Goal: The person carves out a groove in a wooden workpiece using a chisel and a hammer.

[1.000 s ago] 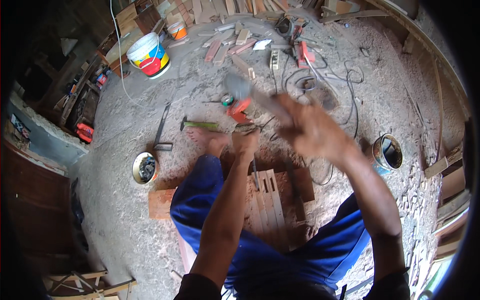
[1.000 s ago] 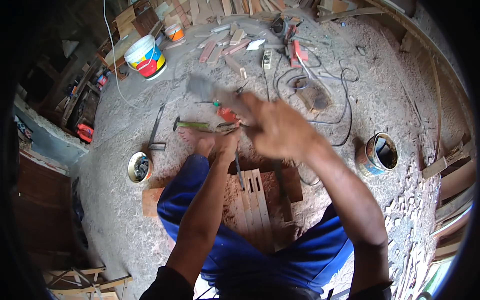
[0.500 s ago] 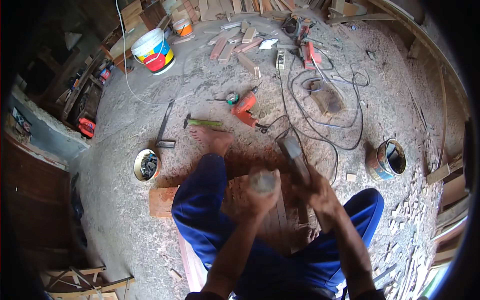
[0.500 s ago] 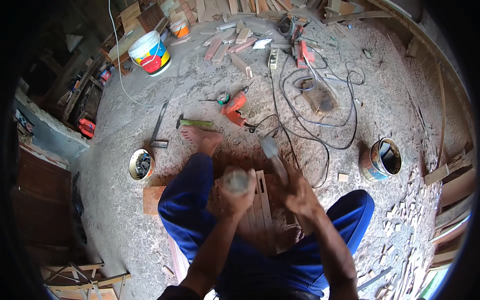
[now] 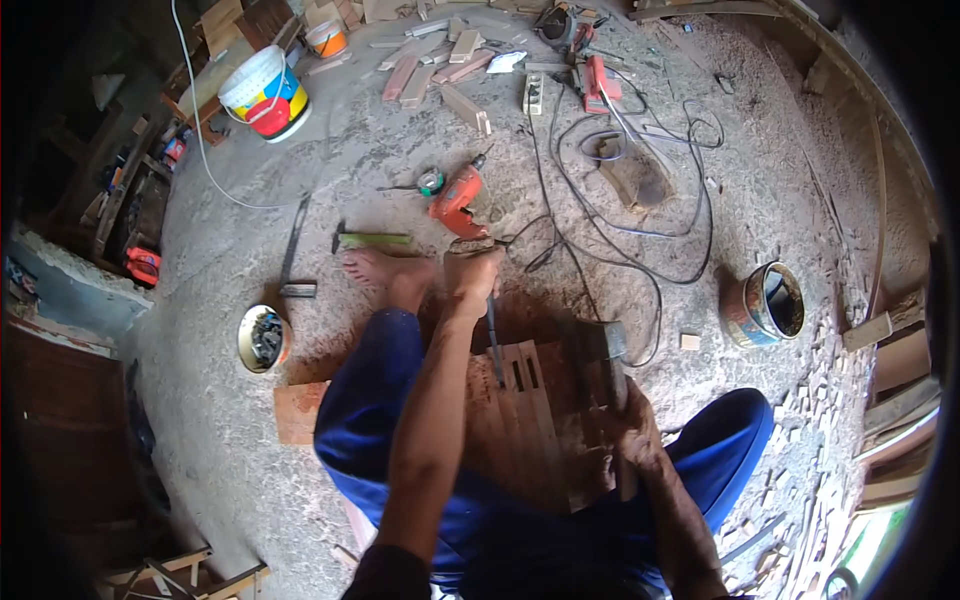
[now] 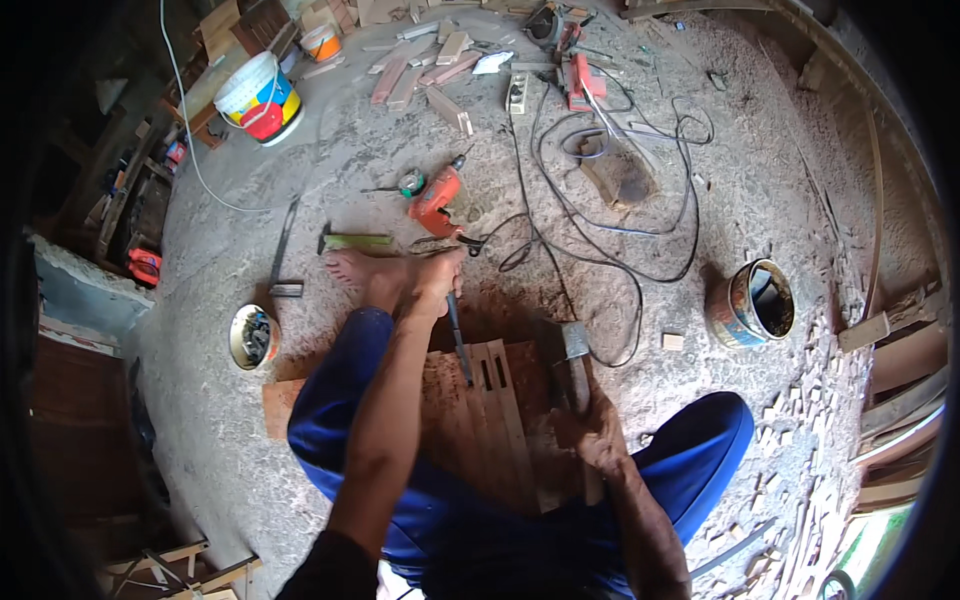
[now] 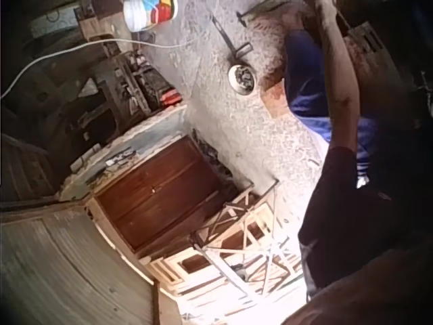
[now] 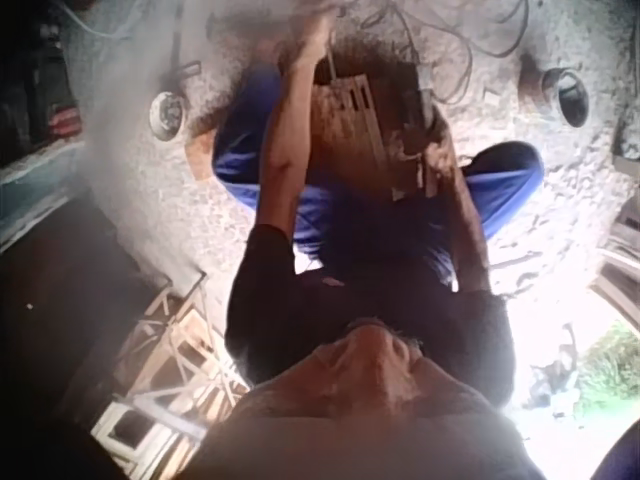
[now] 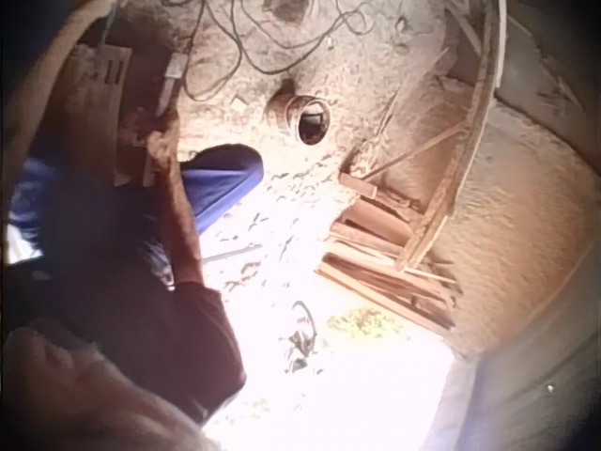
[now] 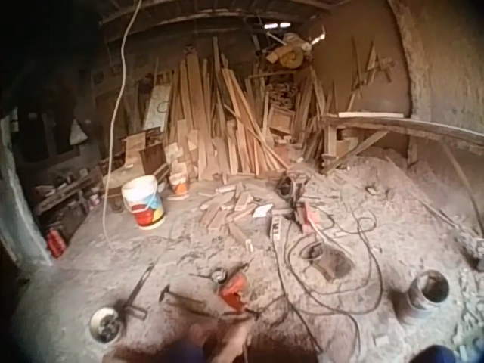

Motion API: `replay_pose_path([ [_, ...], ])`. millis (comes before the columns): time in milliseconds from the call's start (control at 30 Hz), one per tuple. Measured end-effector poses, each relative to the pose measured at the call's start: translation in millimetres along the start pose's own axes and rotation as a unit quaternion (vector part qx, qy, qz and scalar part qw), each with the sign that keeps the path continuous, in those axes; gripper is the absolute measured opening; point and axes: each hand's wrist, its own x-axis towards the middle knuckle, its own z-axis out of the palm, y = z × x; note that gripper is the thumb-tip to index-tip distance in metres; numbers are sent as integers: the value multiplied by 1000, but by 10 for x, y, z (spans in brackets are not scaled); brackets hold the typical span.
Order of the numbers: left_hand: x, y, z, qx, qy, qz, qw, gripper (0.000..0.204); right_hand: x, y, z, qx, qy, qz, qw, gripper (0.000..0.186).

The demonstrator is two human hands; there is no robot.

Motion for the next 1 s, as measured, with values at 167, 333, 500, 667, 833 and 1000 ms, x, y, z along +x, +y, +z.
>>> replay_pose_path([
  [167, -399, -84, 211, 119, 84, 135, 980, 24, -115, 124, 78, 27, 5, 36, 999, 44],
  [333, -2115, -381, 218, 245, 38, 420, 873, 21, -109, 241, -4, -211, 29, -62, 975, 64],
  [500, -1964, 19, 247, 284, 38, 364, 886, 21, -131, 88, 27, -292, -11, -23, 956, 60],
  [667, -2277, -84, 401, 185, 78, 397, 896, 20, -23, 342, -129, -363, -66, -138, 919, 63],
  [833, -2079, -60, 128, 308, -32, 390, 867, 26, -6, 332, -300, -524, -195, -211, 801, 88],
  [1000, -1896, -65, 471, 213, 135, 392, 884, 21, -110, 343, -225, -644, -263, -171, 697, 97],
])
